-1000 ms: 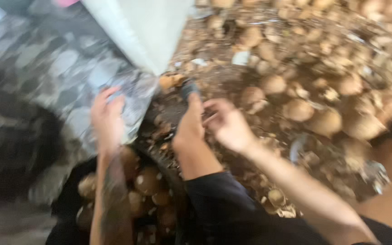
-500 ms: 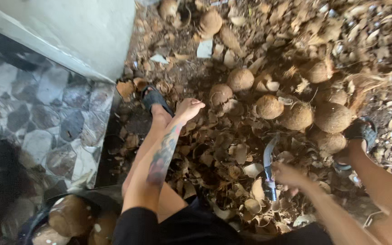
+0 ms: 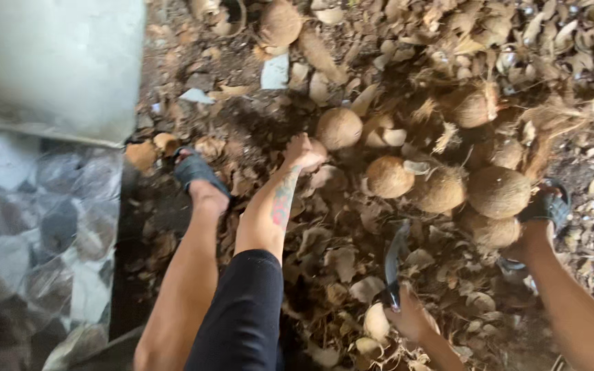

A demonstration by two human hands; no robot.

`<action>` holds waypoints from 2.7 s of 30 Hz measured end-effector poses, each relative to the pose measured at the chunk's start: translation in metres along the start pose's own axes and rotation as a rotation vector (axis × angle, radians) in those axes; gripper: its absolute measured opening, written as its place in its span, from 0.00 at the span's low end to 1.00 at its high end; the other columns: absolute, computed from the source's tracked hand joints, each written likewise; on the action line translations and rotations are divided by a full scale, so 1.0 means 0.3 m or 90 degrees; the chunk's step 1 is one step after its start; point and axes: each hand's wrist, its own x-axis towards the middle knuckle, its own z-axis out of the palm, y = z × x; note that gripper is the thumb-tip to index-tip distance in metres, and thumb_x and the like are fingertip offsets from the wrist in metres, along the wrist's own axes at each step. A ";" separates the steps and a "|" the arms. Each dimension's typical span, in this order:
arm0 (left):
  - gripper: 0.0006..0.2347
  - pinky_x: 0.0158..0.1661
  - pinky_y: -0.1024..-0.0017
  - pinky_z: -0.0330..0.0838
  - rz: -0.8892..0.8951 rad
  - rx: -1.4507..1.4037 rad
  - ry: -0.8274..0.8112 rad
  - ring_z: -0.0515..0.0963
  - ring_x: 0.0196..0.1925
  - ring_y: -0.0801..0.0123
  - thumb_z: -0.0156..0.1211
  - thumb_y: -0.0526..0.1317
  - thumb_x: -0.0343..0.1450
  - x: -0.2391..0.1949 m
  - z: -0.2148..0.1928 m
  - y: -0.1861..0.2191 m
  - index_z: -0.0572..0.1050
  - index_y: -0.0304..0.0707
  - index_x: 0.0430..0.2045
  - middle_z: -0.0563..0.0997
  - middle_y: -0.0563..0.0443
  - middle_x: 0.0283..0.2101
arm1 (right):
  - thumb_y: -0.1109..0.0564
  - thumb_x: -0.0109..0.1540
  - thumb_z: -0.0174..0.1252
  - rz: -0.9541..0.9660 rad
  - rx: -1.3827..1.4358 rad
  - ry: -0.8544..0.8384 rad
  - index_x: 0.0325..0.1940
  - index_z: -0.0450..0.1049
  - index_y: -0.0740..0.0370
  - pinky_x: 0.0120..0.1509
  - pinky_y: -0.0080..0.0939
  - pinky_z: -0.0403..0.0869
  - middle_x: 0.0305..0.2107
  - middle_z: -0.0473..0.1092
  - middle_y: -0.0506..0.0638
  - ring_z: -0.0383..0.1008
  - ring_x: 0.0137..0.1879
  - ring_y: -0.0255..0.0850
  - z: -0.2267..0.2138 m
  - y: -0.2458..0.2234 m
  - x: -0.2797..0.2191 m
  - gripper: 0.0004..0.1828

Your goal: The person sits on the ground and uses a large knife to peel the husk off several coconuts. They rotate each coconut while striking it with the knife to remove the outer layer, then place the peeled coconuts into a nearby bucket.

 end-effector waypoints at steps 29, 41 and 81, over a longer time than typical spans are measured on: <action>0.29 0.54 0.47 0.79 0.011 -1.106 0.051 0.85 0.54 0.47 0.78 0.50 0.63 -1.001 0.329 -0.266 0.79 0.38 0.57 0.84 0.38 0.56 | 0.56 0.50 0.63 -0.655 0.121 0.515 0.41 0.74 0.57 0.28 0.51 0.69 0.18 0.70 0.64 0.74 0.24 0.58 -0.070 -0.362 -0.799 0.16; 0.39 0.61 0.38 0.73 -0.076 -0.938 0.028 0.75 0.66 0.42 0.81 0.57 0.57 -1.220 0.546 -0.251 0.70 0.54 0.64 0.72 0.38 0.67 | 0.49 0.56 0.59 -0.331 0.062 0.206 0.13 0.79 0.70 0.37 0.56 0.71 0.14 0.74 0.66 0.75 0.22 0.57 0.308 -0.115 -0.500 0.24; 0.27 0.53 0.47 0.79 0.060 -1.138 -0.240 0.85 0.46 0.41 0.70 0.46 0.61 -1.036 0.706 -0.368 0.79 0.34 0.55 0.84 0.33 0.50 | 0.59 0.48 0.61 -0.469 1.113 -0.034 0.32 0.73 0.56 0.24 0.41 0.73 0.21 0.70 0.49 0.71 0.17 0.40 -0.155 -0.116 -0.767 0.08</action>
